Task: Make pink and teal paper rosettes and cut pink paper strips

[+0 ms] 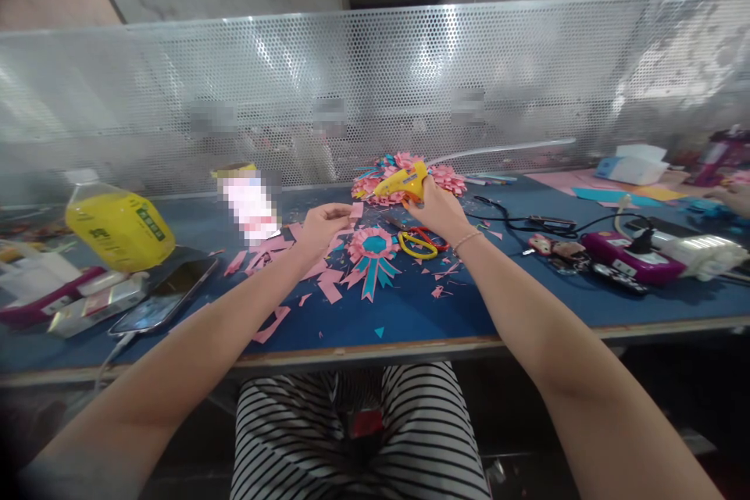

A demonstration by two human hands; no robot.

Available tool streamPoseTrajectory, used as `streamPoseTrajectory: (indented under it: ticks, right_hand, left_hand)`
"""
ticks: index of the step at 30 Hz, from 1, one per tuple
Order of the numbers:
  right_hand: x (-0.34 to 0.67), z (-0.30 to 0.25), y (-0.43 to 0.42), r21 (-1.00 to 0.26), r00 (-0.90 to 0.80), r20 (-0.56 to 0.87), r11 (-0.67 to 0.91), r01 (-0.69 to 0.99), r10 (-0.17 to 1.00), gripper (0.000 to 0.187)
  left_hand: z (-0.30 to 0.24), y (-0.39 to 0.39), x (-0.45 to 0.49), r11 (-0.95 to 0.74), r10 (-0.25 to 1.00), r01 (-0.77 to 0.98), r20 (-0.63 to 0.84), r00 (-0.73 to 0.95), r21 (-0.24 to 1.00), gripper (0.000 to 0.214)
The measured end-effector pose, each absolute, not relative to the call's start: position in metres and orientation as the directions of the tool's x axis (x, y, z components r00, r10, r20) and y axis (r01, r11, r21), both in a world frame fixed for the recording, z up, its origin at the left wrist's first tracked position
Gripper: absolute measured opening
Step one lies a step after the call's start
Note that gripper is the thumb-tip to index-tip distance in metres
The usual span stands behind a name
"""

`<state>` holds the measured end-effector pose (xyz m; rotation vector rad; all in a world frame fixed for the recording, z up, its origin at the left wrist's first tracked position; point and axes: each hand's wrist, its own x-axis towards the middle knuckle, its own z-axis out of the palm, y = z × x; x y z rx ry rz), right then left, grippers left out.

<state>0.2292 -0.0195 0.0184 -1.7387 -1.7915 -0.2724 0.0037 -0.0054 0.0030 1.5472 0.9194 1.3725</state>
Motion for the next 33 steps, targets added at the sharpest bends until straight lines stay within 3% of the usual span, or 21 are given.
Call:
streamPoseTrajectory:
  ticks: [13,26,33]
  right_hand:
    - [0.235,0.014,-0.016,-0.323,0.094,0.515,0.092,0.942,0.852,0.056]
    - [0.233,0.012,-0.015,-0.309,0.083,0.519,0.096,0.946,0.851,0.055]
    - [0.234,0.013,-0.015,-0.312,0.087,0.505,0.088,0.946,0.858,0.055]
  left_hand:
    - [0.010,-0.014,0.003,-0.485,0.875,0.097,0.481,0.060,0.869,0.015]
    - [0.013,-0.016,0.006,-0.419,0.904,-0.085,0.424,0.046,0.904,0.027]
    - [0.008,-0.009,0.006,-0.379,0.923,-0.104,0.383,0.026,0.920,0.022]
